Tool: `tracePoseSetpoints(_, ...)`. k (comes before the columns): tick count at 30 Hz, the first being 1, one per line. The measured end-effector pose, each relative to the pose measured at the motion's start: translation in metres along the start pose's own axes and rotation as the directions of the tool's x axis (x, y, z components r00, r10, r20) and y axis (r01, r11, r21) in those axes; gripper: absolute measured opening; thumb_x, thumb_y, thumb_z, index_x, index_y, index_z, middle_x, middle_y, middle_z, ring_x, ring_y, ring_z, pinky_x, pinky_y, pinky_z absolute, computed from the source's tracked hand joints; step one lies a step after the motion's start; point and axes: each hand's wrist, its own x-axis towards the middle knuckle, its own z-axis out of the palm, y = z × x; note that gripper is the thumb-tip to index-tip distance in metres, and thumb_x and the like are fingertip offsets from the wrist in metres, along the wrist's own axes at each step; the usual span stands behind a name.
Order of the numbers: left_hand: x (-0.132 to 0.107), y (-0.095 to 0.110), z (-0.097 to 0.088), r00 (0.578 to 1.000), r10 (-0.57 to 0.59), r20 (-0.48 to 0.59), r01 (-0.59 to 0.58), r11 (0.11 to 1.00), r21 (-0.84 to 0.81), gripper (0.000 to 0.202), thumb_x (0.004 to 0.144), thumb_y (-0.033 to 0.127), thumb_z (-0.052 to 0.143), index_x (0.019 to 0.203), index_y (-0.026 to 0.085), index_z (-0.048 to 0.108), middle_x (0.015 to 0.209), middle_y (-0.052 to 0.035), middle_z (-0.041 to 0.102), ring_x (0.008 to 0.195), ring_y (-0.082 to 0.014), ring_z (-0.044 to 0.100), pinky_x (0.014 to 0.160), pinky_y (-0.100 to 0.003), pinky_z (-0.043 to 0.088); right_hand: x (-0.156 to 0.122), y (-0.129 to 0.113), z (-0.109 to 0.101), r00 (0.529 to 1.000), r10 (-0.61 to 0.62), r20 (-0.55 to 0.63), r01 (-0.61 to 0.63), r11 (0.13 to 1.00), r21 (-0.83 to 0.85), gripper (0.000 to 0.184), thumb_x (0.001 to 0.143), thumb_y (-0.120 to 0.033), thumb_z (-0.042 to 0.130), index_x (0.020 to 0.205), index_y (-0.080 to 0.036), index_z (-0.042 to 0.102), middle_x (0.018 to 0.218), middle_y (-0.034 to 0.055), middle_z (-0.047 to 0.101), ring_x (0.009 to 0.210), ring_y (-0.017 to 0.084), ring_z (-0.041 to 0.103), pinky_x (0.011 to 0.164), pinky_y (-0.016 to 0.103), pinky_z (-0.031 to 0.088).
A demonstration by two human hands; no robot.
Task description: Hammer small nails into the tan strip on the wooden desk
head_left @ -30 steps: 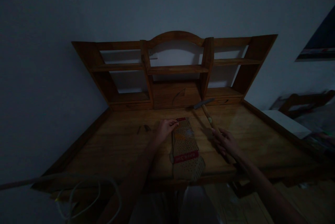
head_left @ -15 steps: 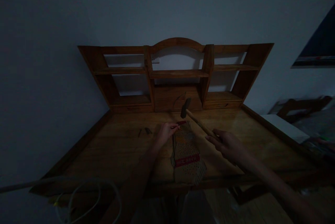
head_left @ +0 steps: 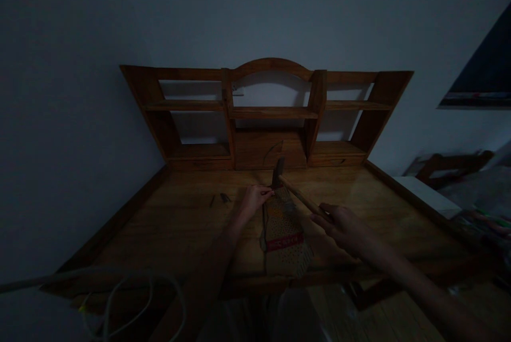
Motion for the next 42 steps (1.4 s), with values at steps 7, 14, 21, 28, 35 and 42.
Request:
tracePoseSetpoints(7, 0.001, -0.004, 0.000, 1.000, 0.025, 0.010, -0.025, 0.999, 0.028, 0.017, 0.083, 0.027, 0.063, 0.092, 0.019, 0.076, 0.090, -0.0054, 0.075, 0.075, -0.0179, 0.068, 0.064, -0.023, 0.046, -0.001, -0.001, 0.003, 1.000, 0.002, -0.002, -0.002, 1.000, 0.002, 0.030, 0.091, -0.043, 0.043, 0.077, -0.018, 0.054, 0.061, 0.0038, 0.060, 0.050, 0.014, 0.055, 0.045, 0.024, 0.032)
tracePoseSetpoints(14, 0.003, -0.003, 0.002, 1.000, -0.013, -0.008, 0.013, 1.000, 0.002, 0.015, 0.080, 0.024, 0.067, 0.089, 0.018, 0.076, 0.090, -0.0066, 0.075, 0.076, -0.0183, 0.069, 0.065, -0.024, 0.047, -0.001, -0.003, -0.002, 0.999, 0.013, -0.045, -0.014, 1.000, -0.014, 0.028, 0.091, -0.041, 0.043, 0.077, -0.019, 0.053, 0.057, 0.0020, 0.058, 0.049, 0.014, 0.055, 0.045, 0.024, 0.031)
tracePoseSetpoints(21, 0.004, -0.009, 0.003, 1.000, -0.027, 0.016, 0.027, 0.999, -0.035, 0.017, 0.082, 0.025, 0.064, 0.091, 0.018, 0.076, 0.086, -0.0059, 0.075, 0.072, -0.0174, 0.068, 0.063, -0.023, 0.047, -0.003, -0.008, -0.001, 0.998, -0.020, -0.051, 0.018, 0.999, -0.051, 0.026, 0.091, -0.040, 0.044, 0.077, -0.019, 0.052, 0.061, 0.0038, 0.061, 0.051, 0.014, 0.057, 0.046, 0.024, 0.031)
tracePoseSetpoints(28, 0.004, -0.013, 0.005, 1.000, -0.022, 0.009, 0.023, 0.999, -0.038, 0.018, 0.082, 0.029, 0.064, 0.090, 0.018, 0.076, 0.087, -0.0040, 0.076, 0.074, -0.0176, 0.068, 0.064, -0.023, 0.046, -0.005, -0.007, 0.006, 0.999, -0.027, -0.047, 0.026, 0.999, -0.025, 0.026, 0.091, -0.039, 0.044, 0.080, -0.018, 0.055, 0.065, 0.0057, 0.063, 0.055, 0.016, 0.059, 0.050, 0.025, 0.034)
tracePoseSetpoints(35, 0.003, -0.013, 0.006, 1.000, -0.004, -0.023, 0.004, 1.000, -0.016, 0.021, 0.081, 0.032, 0.066, 0.092, 0.018, 0.076, 0.089, -0.0063, 0.075, 0.075, -0.0186, 0.068, 0.065, -0.025, 0.047, -0.006, -0.016, -0.005, 0.996, -0.045, -0.076, 0.041, 0.998, -0.056, 0.029, 0.092, -0.043, 0.043, 0.076, -0.019, 0.052, 0.061, 0.0032, 0.060, 0.053, 0.015, 0.057, 0.048, 0.024, 0.030)
tracePoseSetpoints(42, 0.003, -0.006, 0.001, 1.000, -0.031, 0.006, 0.030, 0.998, 0.059, 0.019, 0.081, 0.028, 0.065, 0.093, 0.019, 0.076, 0.089, -0.0054, 0.076, 0.072, -0.0172, 0.067, 0.061, -0.023, 0.044, -0.007, -0.008, 0.009, 0.999, -0.050, -0.021, 0.048, 0.995, -0.086, 0.027, 0.092, -0.039, 0.044, 0.079, -0.018, 0.055, 0.068, 0.0078, 0.065, 0.059, 0.017, 0.060, 0.051, 0.025, 0.031)
